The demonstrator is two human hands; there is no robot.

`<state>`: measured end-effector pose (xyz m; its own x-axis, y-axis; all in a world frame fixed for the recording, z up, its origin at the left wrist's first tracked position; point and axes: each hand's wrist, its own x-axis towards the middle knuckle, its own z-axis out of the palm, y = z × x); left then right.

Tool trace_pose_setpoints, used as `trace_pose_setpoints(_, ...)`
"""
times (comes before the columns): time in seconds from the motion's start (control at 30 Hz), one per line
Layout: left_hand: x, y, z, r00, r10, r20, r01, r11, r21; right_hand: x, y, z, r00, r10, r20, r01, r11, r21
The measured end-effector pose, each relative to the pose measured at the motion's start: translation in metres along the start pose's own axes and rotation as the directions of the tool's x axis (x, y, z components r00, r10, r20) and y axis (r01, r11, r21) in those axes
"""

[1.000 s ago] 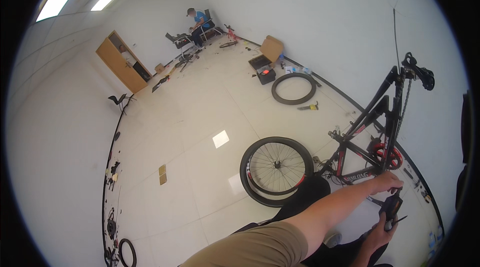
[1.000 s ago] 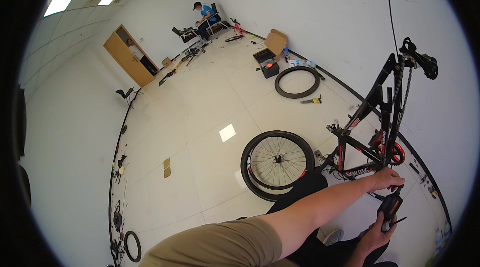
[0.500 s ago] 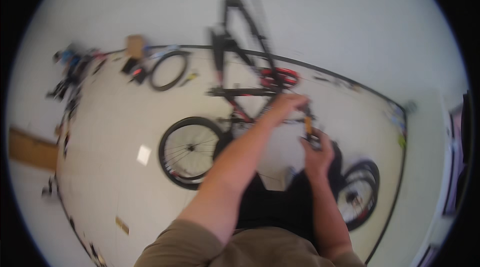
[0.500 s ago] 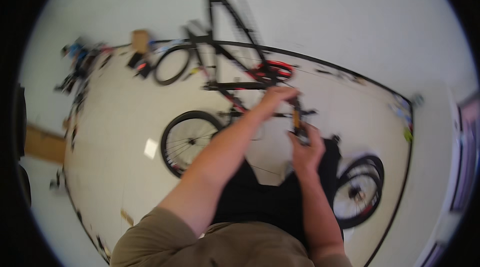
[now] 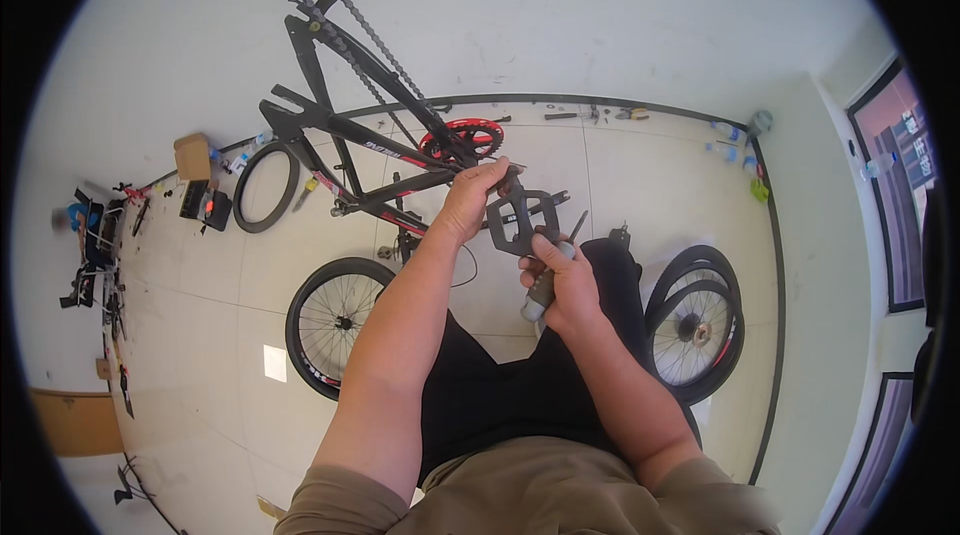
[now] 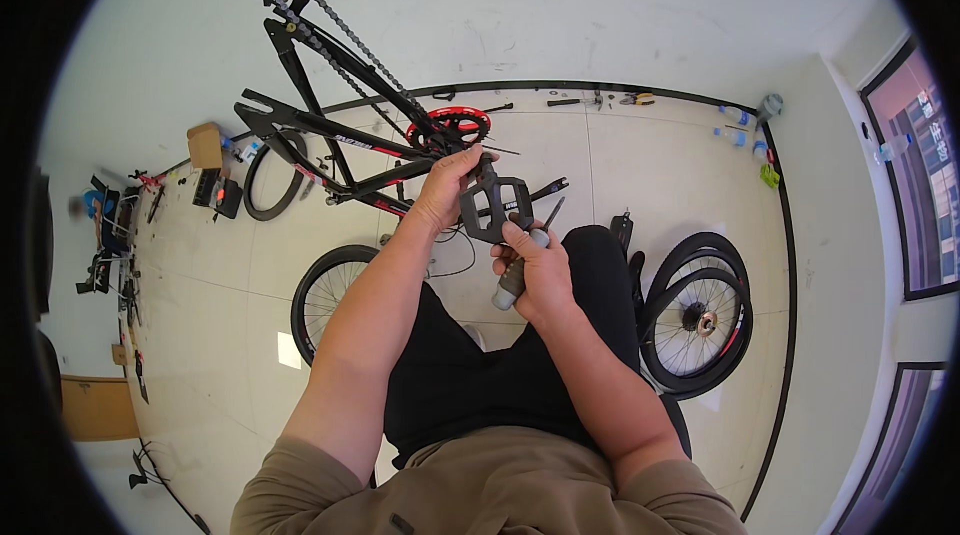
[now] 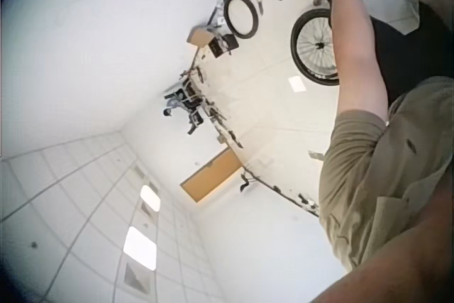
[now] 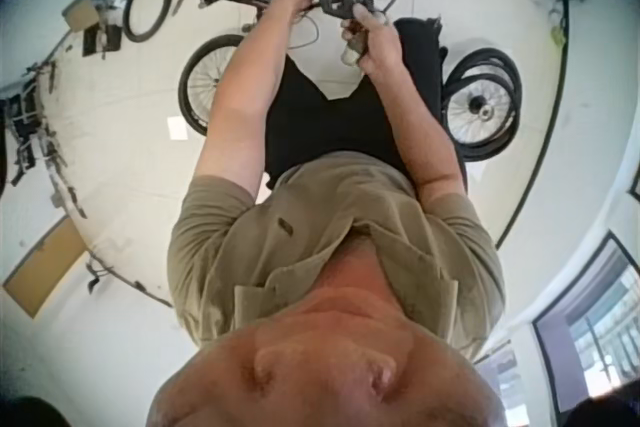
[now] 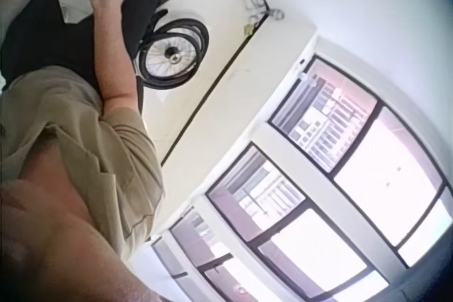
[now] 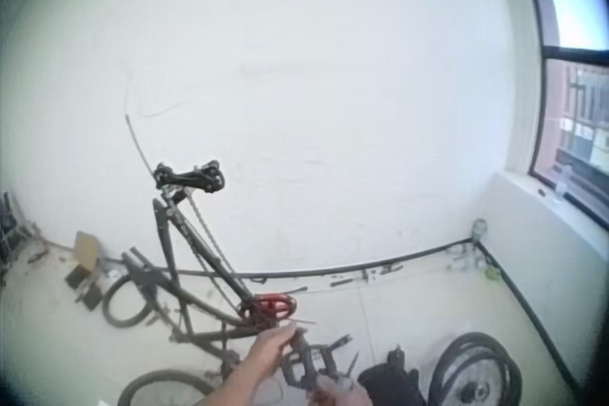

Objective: The person is assembling a bicycle by attaching a pedal to the crank arm. They use a pedal wrench to tighten the pedal onto the crank arm, ensuring it is securely fastened.

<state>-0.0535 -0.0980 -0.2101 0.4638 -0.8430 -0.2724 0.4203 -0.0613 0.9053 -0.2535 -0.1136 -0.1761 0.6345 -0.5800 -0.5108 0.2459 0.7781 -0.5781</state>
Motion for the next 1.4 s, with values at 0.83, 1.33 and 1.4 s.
trace_pose_setpoints(0.83, 0.01, -0.009, -0.008, 0.987, 0.135, 0.092, -0.141, 0.988, 0.061, 0.007, 0.005, -0.003, 0.817, -0.562, 0.128, 0.495, 0.571, -0.654)
trace_pose_setpoints(1.33, 0.011, -0.01, -0.003, 0.992, 0.126, 0.016, -0.127, 0.985, 0.114, 0.002, -0.007, 0.006, 0.953, -0.302, -0.005, 0.283, 0.899, -0.333)
trace_pose_setpoints(1.4, 0.01, -0.01, -0.004, 0.993, 0.115, 0.015, -0.115, 0.987, 0.11, 0.0, -0.011, 0.005, 0.97, -0.244, 0.011, 0.241, 0.947, -0.212)
